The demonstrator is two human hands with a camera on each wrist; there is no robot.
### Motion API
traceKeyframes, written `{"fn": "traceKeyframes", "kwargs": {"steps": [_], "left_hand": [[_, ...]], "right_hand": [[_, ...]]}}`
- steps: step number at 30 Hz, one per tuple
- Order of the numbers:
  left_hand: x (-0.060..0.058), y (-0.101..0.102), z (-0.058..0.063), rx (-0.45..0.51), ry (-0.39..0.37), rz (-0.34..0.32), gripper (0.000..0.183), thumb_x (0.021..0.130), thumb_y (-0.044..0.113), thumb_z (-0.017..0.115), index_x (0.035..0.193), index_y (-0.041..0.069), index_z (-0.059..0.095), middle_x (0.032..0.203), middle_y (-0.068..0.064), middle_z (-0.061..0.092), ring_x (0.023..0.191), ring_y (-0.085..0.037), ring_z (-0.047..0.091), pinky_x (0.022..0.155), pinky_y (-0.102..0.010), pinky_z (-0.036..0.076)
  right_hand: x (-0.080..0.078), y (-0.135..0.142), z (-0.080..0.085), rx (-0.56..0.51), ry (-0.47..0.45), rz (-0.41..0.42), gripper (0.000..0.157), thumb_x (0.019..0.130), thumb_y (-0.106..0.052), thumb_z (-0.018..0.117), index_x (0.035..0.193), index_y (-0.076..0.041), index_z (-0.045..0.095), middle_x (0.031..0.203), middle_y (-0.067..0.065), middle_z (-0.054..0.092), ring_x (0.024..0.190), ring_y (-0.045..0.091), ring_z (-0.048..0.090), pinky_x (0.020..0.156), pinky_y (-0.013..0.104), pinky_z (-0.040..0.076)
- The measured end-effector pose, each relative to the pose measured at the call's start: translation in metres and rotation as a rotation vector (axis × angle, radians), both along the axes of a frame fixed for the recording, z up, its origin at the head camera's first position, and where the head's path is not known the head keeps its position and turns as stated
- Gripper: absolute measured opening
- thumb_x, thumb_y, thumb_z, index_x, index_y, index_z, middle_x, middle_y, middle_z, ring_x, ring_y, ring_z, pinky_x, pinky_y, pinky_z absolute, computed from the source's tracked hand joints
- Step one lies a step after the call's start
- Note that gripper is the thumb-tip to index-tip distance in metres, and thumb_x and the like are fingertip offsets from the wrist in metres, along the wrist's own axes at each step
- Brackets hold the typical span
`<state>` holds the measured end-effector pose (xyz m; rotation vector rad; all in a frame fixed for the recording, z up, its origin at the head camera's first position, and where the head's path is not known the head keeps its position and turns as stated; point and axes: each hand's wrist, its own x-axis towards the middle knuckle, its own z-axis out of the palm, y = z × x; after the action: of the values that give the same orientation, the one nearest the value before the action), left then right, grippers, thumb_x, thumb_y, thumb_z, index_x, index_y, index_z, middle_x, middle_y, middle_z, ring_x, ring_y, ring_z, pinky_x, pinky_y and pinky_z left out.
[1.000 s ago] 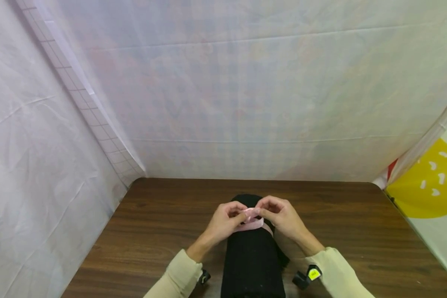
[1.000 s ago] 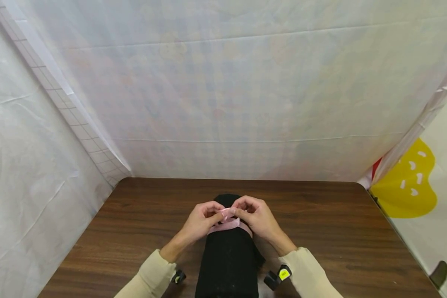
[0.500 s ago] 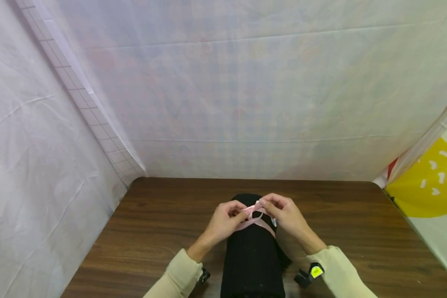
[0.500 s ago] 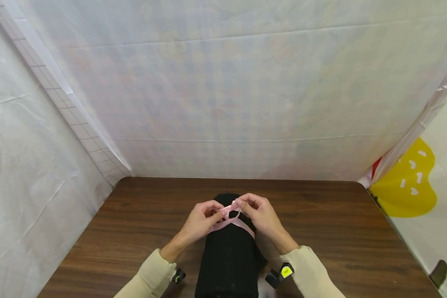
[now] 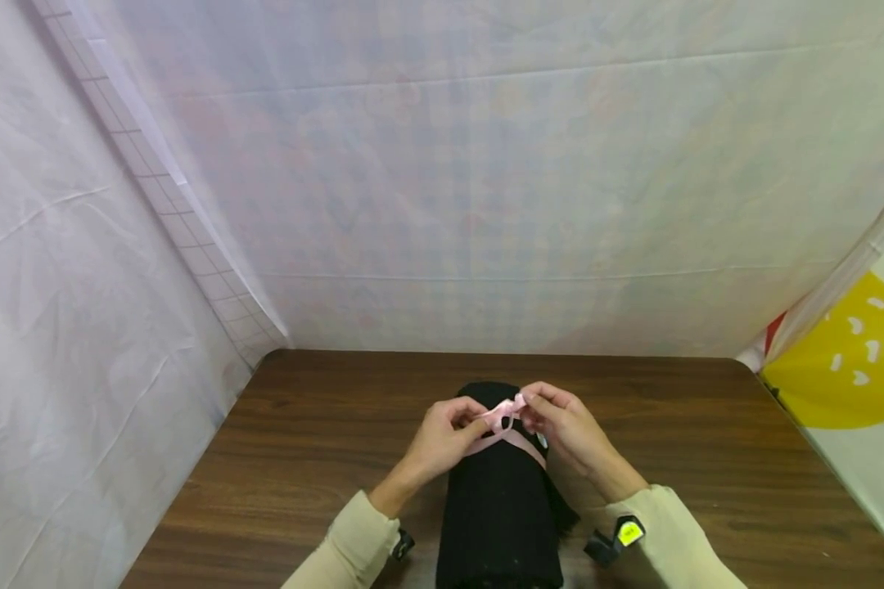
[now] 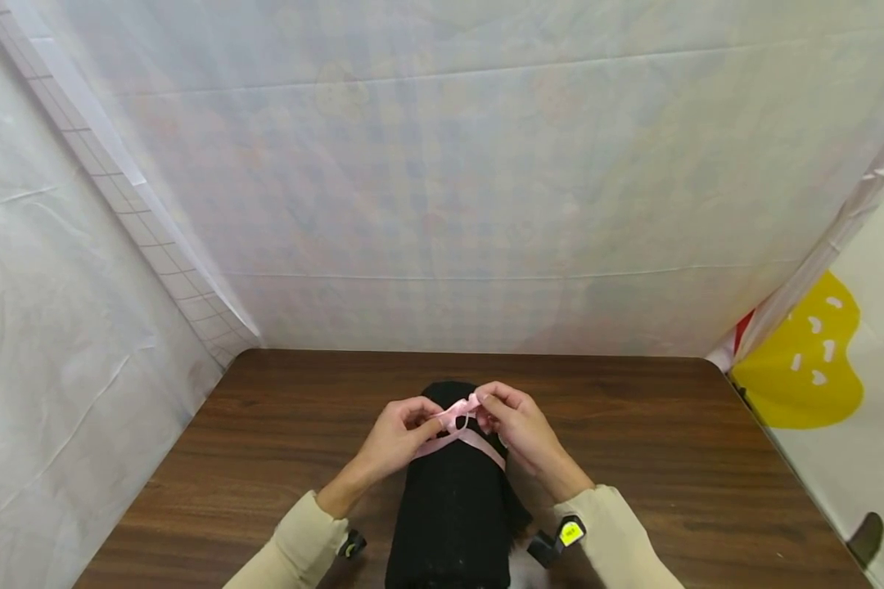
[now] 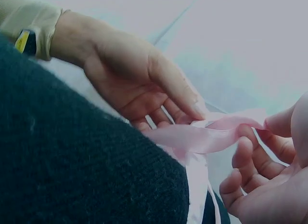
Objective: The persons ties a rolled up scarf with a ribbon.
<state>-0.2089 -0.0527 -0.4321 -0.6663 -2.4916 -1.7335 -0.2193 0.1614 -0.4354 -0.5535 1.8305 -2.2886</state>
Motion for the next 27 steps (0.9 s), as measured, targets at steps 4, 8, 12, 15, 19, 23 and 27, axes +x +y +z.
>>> {"fn": "traceKeyframes", "kwargs": {"steps": [4,8,12,15,19,23,27], "left_hand": [[-0.0046,-0.0011,-0.0084,0.005,0.01,0.006,0.01,0.094,0.019,0.069,0.093,0.01,0.073,0.083,-0.006,0.072,0.068,-0.007,0.058,0.058,-0.021,0.046],[-0.0054,-0.002,-0.0098,-0.009,0.016,0.003,0.011,0.094,0.022,0.069,0.092,0.011,0.073,0.081,-0.004,0.07,0.067,-0.007,0.058,0.058,-0.021,0.046],[-0.0054,-0.0026,-0.0095,-0.043,0.027,0.008,0.011,0.094,0.022,0.069,0.091,0.013,0.074,0.082,-0.001,0.07,0.069,-0.007,0.059,0.06,-0.021,0.047],[-0.0049,-0.0032,-0.0085,-0.056,0.039,0.024,0.011,0.094,0.022,0.069,0.092,0.013,0.074,0.082,0.001,0.07,0.07,-0.006,0.059,0.061,-0.022,0.047],[-0.0036,-0.0043,-0.0069,-0.063,0.058,0.045,0.011,0.094,0.023,0.069,0.092,0.013,0.073,0.08,0.002,0.068,0.068,-0.005,0.057,0.06,-0.022,0.047],[-0.003,-0.0057,-0.0067,-0.059,0.077,0.061,0.012,0.094,0.024,0.07,0.09,0.013,0.073,0.076,0.003,0.066,0.065,-0.006,0.054,0.057,-0.021,0.044],[-0.0035,-0.0062,-0.0073,-0.058,0.085,0.072,0.013,0.094,0.025,0.069,0.089,0.013,0.073,0.072,0.003,0.065,0.062,-0.006,0.052,0.054,-0.02,0.042]], "right_hand": [[-0.0004,0.0019,0.0002,-0.037,0.003,0.036,0.019,0.105,-0.013,0.049,0.099,-0.016,0.067,0.088,-0.004,0.063,0.079,0.011,0.058,0.073,0.024,0.049],[-0.0005,0.0018,-0.0003,-0.065,-0.022,0.034,0.02,0.104,-0.012,0.05,0.098,-0.016,0.068,0.089,-0.005,0.066,0.08,0.009,0.06,0.072,0.024,0.049],[-0.0006,0.001,-0.0018,-0.099,-0.063,0.052,0.02,0.105,-0.013,0.048,0.096,-0.017,0.066,0.089,-0.006,0.065,0.08,0.009,0.059,0.071,0.023,0.047],[-0.0004,-0.0003,-0.0021,-0.125,-0.089,0.07,0.021,0.107,-0.017,0.044,0.096,-0.016,0.062,0.09,-0.005,0.063,0.083,0.01,0.059,0.072,0.024,0.046],[0.0007,-0.0025,-0.0013,-0.154,-0.131,0.054,0.023,0.108,-0.022,0.04,0.098,-0.015,0.06,0.092,-0.002,0.062,0.086,0.013,0.06,0.075,0.026,0.049],[0.0016,-0.004,-0.0012,-0.177,-0.164,0.03,0.023,0.108,-0.021,0.039,0.098,-0.015,0.059,0.092,-0.002,0.061,0.086,0.014,0.06,0.077,0.027,0.051],[0.0014,-0.0041,-0.0032,-0.201,-0.159,0.032,0.024,0.108,-0.017,0.039,0.097,-0.015,0.059,0.089,-0.002,0.062,0.082,0.012,0.06,0.075,0.026,0.05]]}}
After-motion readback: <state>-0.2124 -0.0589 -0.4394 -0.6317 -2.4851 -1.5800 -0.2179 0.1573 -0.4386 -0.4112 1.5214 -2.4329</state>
